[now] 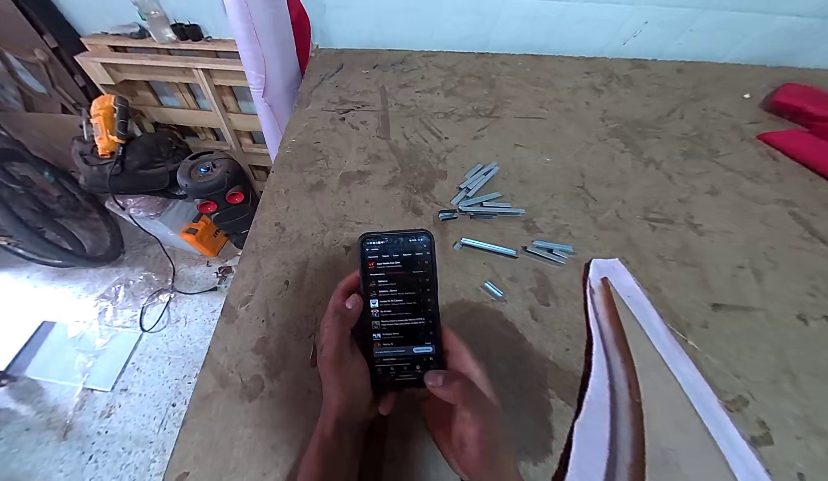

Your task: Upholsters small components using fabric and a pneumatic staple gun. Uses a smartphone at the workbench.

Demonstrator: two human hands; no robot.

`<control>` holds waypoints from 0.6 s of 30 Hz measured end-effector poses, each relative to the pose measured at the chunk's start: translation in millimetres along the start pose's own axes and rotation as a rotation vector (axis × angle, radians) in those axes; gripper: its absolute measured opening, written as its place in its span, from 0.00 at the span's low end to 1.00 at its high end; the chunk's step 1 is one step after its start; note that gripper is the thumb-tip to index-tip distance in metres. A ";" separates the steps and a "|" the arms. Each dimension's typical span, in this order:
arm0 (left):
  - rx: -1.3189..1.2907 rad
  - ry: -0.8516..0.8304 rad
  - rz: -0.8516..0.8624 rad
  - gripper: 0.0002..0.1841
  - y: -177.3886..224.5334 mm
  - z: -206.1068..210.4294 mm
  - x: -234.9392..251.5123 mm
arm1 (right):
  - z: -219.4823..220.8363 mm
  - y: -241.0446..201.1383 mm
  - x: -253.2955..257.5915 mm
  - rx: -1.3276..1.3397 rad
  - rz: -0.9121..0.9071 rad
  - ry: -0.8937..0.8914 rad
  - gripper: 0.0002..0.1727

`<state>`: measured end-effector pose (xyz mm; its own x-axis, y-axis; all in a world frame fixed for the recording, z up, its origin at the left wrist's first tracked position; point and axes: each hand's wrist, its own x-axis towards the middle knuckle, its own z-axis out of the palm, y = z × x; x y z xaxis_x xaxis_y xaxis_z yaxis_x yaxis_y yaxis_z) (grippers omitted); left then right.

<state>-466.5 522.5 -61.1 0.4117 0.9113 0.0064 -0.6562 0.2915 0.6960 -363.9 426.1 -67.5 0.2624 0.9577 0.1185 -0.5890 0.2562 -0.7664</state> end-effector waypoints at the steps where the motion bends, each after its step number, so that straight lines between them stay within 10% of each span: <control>1: 0.004 0.000 0.003 0.22 1.0 -0.5 -0.1 | 0.4 1.1 0.4 0.031 0.002 -0.003 0.32; 18: 0.126 0.015 0.036 0.22 -5.2 -1.6 -4.7 | 1.8 -1.6 -6.6 -0.012 -0.008 0.070 0.34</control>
<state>-466.0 517.2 -65.9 0.3790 0.9251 0.0228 -0.5855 0.2207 0.7800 -366.1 419.6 -66.0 0.3206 0.9438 0.0807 -0.5772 0.2622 -0.7734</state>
